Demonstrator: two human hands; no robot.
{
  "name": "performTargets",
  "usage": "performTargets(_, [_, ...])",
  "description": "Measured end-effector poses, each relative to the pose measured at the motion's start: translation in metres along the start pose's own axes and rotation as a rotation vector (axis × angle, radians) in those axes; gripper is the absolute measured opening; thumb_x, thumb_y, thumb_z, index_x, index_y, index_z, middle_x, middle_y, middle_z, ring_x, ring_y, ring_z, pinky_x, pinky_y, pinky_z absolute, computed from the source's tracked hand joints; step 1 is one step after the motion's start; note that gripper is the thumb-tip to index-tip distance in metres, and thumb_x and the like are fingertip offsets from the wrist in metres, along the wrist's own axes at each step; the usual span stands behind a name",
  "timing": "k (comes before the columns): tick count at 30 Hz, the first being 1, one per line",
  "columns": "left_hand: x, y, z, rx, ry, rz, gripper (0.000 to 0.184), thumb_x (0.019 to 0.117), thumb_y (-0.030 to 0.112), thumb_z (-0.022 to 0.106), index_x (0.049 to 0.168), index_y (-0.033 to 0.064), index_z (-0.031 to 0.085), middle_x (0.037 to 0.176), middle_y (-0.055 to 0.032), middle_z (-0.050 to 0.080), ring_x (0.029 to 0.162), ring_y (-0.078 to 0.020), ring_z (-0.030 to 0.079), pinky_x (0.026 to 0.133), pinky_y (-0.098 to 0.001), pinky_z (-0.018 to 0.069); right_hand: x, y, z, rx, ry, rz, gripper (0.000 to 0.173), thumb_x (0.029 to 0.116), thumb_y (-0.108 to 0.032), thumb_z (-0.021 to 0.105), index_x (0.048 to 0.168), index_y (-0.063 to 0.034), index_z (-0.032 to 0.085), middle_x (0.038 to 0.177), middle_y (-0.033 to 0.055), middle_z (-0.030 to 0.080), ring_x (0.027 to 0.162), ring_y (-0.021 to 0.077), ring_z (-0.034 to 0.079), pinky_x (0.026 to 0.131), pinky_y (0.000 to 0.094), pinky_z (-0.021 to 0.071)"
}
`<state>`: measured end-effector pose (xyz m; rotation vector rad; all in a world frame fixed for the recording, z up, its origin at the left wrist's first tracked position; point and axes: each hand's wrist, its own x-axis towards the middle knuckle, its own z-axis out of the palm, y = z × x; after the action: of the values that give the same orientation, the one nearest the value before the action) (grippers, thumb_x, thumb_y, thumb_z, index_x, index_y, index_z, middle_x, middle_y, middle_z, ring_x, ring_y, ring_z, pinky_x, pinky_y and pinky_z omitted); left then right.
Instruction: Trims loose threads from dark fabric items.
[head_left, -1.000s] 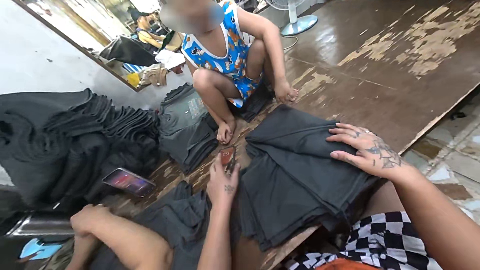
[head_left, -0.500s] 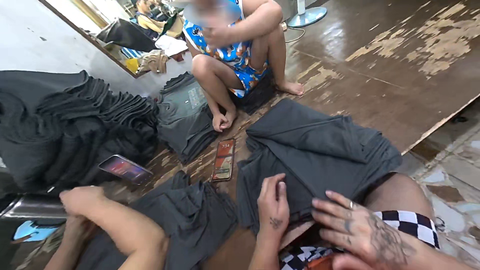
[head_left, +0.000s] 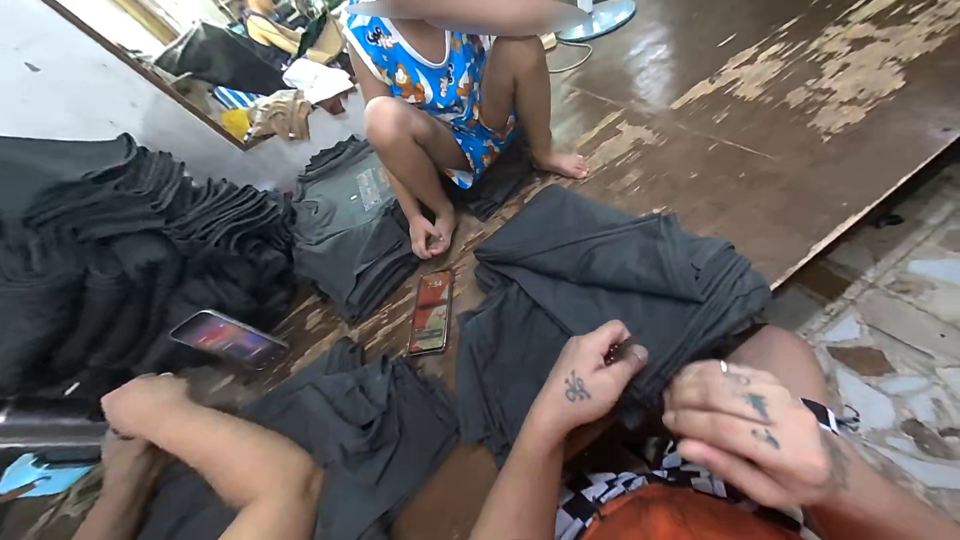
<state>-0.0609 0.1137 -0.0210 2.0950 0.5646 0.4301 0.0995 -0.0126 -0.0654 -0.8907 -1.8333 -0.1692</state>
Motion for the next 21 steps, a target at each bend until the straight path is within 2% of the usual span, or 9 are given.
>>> performTargets(2, [-0.005, 0.0, 0.007, 0.07, 0.041, 0.045, 0.019, 0.0977, 0.016, 0.061, 0.092, -0.0022, 0.063, 0.071, -0.0046, 0.057, 0.064, -0.0099, 0.055, 0.06, -0.0278, 0.046, 0.003, 0.006, 0.0, -0.042, 0.078, -0.012, 0.032, 0.1085, -0.031, 0.048, 0.097, -0.0054, 0.062, 0.097, 0.0124, 0.071, 0.102, 0.0212, 0.07, 0.097, 0.036, 0.055])
performTargets(5, [-0.006, 0.008, 0.014, 0.244, 0.043, 0.017, 0.019, 0.089, 0.013, 0.066, 0.099, -0.0033, 0.067, 0.074, -0.0122, 0.066, 0.067, -0.0252, 0.066, 0.059, -0.0456, 0.0518, 0.008, 0.008, -0.001, -0.011, 0.141, -0.025, 0.032, 0.1086, -0.031, 0.047, 0.094, -0.0053, 0.06, 0.095, 0.0114, 0.069, 0.101, 0.0208, 0.069, 0.094, 0.0339, 0.0554])
performTargets(7, [-0.006, 0.004, 0.014, 0.095, 0.124, -0.027, 0.015, 0.0963, 0.01, 0.058, 0.094, -0.0032, 0.064, 0.072, -0.0069, 0.061, 0.066, -0.0143, 0.06, 0.061, -0.0336, 0.05, 0.01, 0.012, 0.003, 0.025, 0.136, -0.008, 0.04, 0.1095, -0.037, 0.044, 0.095, -0.0039, 0.062, 0.095, 0.0132, 0.07, 0.1, 0.0218, 0.069, 0.094, 0.0341, 0.0559])
performTargets(10, [-0.007, -0.007, 0.023, -0.449, 0.461, 0.021, 0.012, 0.0953, 0.001, 0.053, 0.085, 0.006, 0.056, 0.067, 0.0101, 0.054, 0.054, 0.006, 0.048, 0.051, -0.0128, 0.0421, 0.006, 0.033, 0.02, -0.036, 0.082, 0.14, 0.074, 0.1064, -0.062, 0.025, 0.104, -0.0024, 0.068, 0.093, 0.0156, 0.073, 0.094, 0.0236, 0.071, 0.091, 0.0368, 0.0551])
performTargets(12, [-0.008, -0.011, 0.032, -0.754, 0.546, 0.083, 0.017, 0.093, -0.002, 0.056, 0.083, 0.0113, 0.058, 0.069, 0.009, 0.06, 0.05, 0.0051, 0.051, 0.046, -0.0124, 0.0453, 0.0, 0.042, 0.035, -0.144, 0.081, 0.239, 0.088, 0.1017, -0.071, 0.015, 0.108, -0.0023, 0.07, 0.081, 0.0152, 0.069, 0.078, 0.0255, 0.068, 0.076, 0.0387, 0.0548])
performTargets(14, [-0.008, -0.013, 0.037, -1.003, 0.497, 0.056, 0.016, 0.0903, 0.0, 0.062, 0.081, 0.0129, 0.06, 0.071, 0.004, 0.065, 0.048, 0.0013, 0.053, 0.043, -0.0149, 0.0464, 0.002, 0.039, 0.038, -0.174, 0.104, 0.291, 0.091, 0.0997, -0.074, 0.015, 0.107, -0.0023, 0.07, 0.078, 0.0143, 0.068, 0.073, 0.0246, 0.066, 0.074, 0.0382, 0.0531])
performTargets(17, [-0.007, -0.021, 0.031, -1.094, 0.375, 0.012, 0.014, 0.0872, 0.004, 0.067, 0.08, 0.015, 0.062, 0.071, 0.0035, 0.066, 0.047, 0.0005, 0.054, 0.043, -0.0154, 0.0461, 0.0, 0.034, 0.038, -0.175, 0.127, 0.289, 0.047, 0.1047, -0.043, 0.05, 0.097, -0.002, 0.073, 0.078, 0.0128, 0.07, 0.074, 0.0251, 0.068, 0.077, 0.038, 0.055])
performTargets(19, [-0.007, -0.024, 0.03, -1.067, 0.33, 0.042, 0.013, 0.087, 0.007, 0.071, 0.082, 0.016, 0.063, 0.071, 0.0057, 0.065, 0.048, 0.0016, 0.055, 0.043, -0.0148, 0.0466, -0.008, 0.034, 0.028, -0.058, 0.112, 0.275, 0.027, 0.1042, -0.021, 0.054, 0.094, -0.0022, 0.072, 0.087, 0.0132, 0.075, 0.087, 0.0228, 0.073, 0.092, 0.0375, 0.0547])
performTargets(21, [-0.008, -0.027, 0.03, -1.065, 0.316, 0.068, 0.01, 0.0878, 0.011, 0.074, 0.084, 0.0157, 0.066, 0.072, 0.0061, 0.066, 0.049, 0.0023, 0.055, 0.043, -0.0142, 0.0468, -0.018, 0.032, 0.012, 0.148, 0.095, 0.315, 0.027, 0.1066, -0.013, 0.049, 0.097, 0.0019, 0.068, 0.096, 0.0172, 0.076, 0.102, 0.0234, 0.074, 0.108, 0.0408, 0.0495])
